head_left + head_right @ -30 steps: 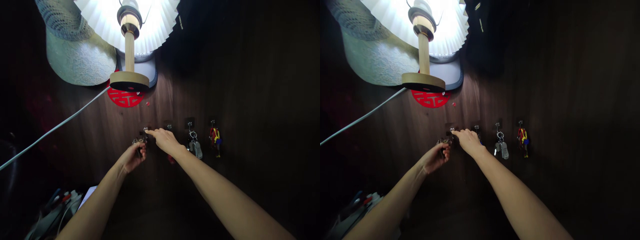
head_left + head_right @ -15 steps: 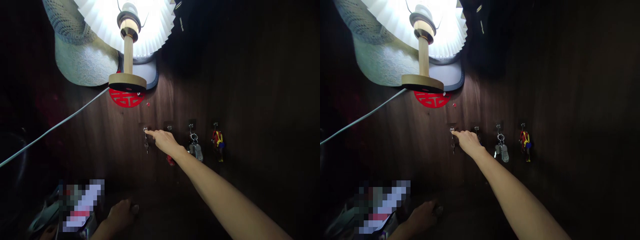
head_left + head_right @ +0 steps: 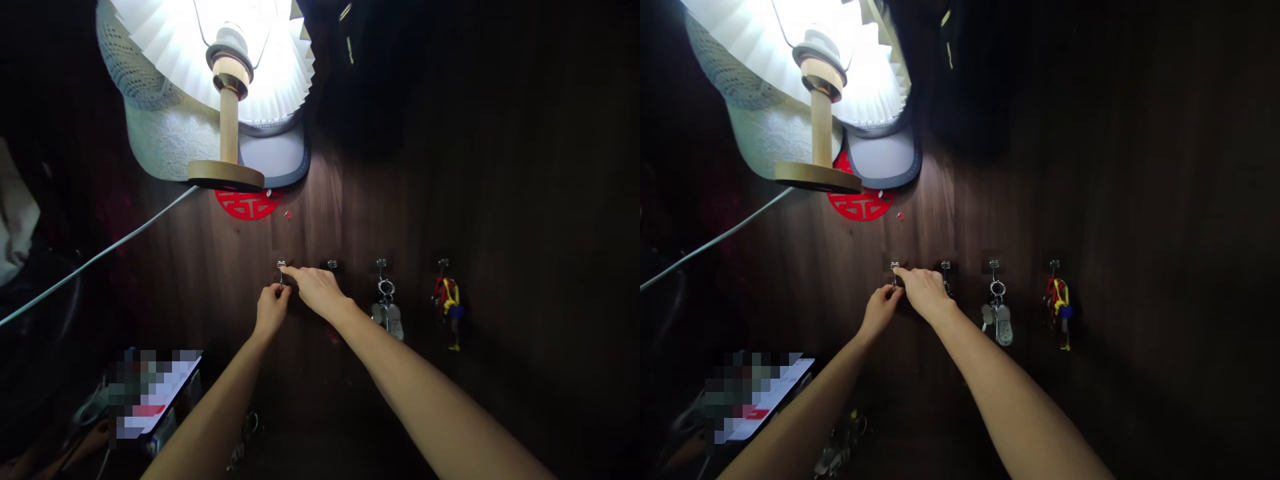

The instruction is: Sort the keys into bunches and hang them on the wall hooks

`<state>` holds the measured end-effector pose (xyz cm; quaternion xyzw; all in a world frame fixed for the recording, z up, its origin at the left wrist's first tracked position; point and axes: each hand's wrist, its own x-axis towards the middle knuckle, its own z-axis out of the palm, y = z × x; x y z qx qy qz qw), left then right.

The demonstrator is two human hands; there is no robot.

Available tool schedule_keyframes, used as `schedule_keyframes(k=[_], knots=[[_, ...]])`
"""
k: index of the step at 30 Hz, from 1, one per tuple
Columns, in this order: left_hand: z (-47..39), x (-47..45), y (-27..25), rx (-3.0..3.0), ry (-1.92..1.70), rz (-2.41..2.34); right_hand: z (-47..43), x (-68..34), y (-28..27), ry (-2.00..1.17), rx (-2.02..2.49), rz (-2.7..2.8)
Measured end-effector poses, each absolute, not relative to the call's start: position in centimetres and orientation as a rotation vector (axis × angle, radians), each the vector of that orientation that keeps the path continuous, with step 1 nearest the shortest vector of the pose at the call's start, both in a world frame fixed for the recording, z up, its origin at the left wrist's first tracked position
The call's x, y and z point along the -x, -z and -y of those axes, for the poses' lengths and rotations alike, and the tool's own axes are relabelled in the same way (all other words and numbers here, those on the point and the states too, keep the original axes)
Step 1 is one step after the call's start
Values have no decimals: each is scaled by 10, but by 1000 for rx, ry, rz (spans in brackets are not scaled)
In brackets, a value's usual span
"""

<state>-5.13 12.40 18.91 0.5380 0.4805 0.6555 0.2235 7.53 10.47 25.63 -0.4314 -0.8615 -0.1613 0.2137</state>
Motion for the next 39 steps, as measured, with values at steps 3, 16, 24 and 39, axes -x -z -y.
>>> schedule_keyframes(k=[3,16,24,39], knots=[[-115,54,-202,-1410,-1738,-1241,-106,-78,-257,430,1165,2410],[-47,97,-62,-1830,-672,-2065,-108,-143,-240,435,1127,2098],[-78,29,-123,-2121,-1009,-1807,-121,-175,-244,432,1151,2179],[-118,-88,-184,-1223,-1821,-1350,-121,-183,-250,439,1148,2275]])
